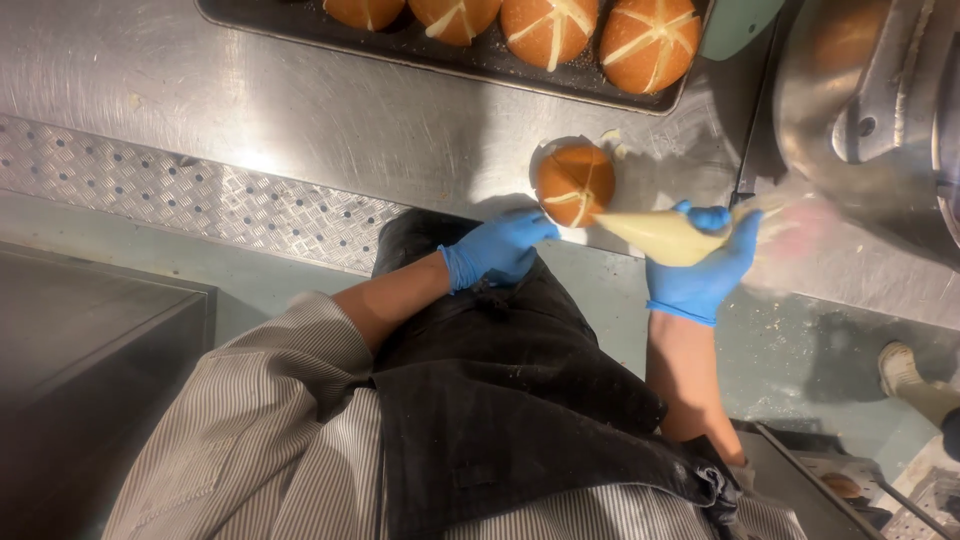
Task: Piping cream filling into pre-sliced buns at a bakery station.
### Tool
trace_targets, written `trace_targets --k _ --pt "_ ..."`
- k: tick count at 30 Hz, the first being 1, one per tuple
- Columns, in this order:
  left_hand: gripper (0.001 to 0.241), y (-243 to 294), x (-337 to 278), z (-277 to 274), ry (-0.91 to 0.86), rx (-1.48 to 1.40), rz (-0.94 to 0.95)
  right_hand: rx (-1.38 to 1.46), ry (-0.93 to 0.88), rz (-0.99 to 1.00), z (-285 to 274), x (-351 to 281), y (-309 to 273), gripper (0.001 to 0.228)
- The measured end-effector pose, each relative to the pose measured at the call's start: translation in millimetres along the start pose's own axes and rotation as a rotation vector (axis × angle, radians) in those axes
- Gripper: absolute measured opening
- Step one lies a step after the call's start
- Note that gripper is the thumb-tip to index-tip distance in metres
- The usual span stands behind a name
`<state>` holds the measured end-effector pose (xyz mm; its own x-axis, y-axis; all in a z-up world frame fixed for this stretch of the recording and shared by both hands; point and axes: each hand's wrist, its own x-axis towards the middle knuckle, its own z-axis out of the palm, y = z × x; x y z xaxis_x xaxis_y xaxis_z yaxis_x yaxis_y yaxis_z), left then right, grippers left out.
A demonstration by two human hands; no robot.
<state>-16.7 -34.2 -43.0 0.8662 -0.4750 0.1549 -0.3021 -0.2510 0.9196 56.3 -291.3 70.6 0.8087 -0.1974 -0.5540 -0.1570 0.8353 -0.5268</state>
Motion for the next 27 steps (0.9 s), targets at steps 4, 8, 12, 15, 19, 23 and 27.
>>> trace_targets --k 4,8,12,15,19,23,27 --pt "0.036 23 23 -43 -0.049 0.032 -0.220 0.115 0.053 0.119 12 -8 8 0.035" --pt "0.053 17 53 -76 0.131 0.221 0.051 0.063 0.001 0.079 -14 11 14 0.031" --pt "0.052 9 59 -77 -0.055 0.212 0.026 0.043 0.013 0.025 -6 10 18 0.034" --pt "0.050 16 50 -74 -0.050 0.125 -0.085 -0.022 -0.012 -0.020 3 5 19 0.035" --pt "0.049 24 36 -55 0.057 0.080 -0.107 -0.086 -0.053 -0.047 6 -2 28 0.035" --pt "0.044 28 32 -44 0.096 0.104 -0.191 -0.240 -0.163 -0.139 16 -12 37 0.031" --pt "0.043 15 24 -32 0.103 0.154 -0.201 -0.475 -0.246 -0.288 24 -22 43 0.032"
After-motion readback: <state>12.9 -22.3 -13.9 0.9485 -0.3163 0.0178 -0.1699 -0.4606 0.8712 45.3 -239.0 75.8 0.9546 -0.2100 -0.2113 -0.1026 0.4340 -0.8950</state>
